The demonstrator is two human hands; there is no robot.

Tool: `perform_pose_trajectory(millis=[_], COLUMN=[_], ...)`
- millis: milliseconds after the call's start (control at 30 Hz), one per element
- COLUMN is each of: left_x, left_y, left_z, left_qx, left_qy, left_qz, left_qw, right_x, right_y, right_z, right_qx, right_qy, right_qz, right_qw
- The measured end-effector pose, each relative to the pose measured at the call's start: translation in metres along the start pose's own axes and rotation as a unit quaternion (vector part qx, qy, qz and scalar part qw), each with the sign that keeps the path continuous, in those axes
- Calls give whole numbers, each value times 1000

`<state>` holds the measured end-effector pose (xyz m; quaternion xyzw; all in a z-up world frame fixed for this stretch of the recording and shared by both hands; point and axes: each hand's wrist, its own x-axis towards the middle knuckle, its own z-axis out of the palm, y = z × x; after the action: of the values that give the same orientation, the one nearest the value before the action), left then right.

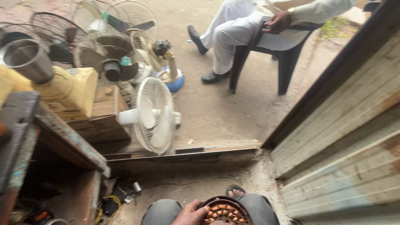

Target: The person uses a screwdriver to adjust copper windings on a circular electrical component held on their lap. They rotate the component and repeatedly insert the tool into the slots to manipulate the internal structure.

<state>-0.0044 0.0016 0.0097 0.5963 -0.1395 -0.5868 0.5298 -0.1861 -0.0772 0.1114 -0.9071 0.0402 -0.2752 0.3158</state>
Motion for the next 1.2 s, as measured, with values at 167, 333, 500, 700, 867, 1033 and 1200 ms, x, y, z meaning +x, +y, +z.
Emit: perform_pose_trajectory(millis=[167, 333, 500, 700, 867, 1033, 1200], left_x=[-7, -3, -5, -7, -10, -10, -5], left_y=[6, 3, 3, 6, 13, 13, 7], left_z=[3, 6, 10, 15, 21, 26, 27], left_qx=[29, -10, 52, 97, 55, 88, 66], left_qy=[14, -3, 41, 31, 18, 42, 30], left_qz=[9, 5, -4, 36, 44, 35, 53], left_qw=[999, 1000, 998, 994, 997, 995, 996], right_x=[0, 4, 11, 20, 19, 11, 5], right_y=[4, 13, 2, -13, -15, -14, -21], right_z=[-5, -13, -25, -41, -45, -55, -94], right_qx=[19, 26, 30, -9, -12, 46, 40], right_qy=[-2, 12, -56, -22, -20, 24, 99], right_qz=[162, 137, 245, 181, 118, 98, 131], right_qw=[987, 990, 967, 983, 993, 994, 986])
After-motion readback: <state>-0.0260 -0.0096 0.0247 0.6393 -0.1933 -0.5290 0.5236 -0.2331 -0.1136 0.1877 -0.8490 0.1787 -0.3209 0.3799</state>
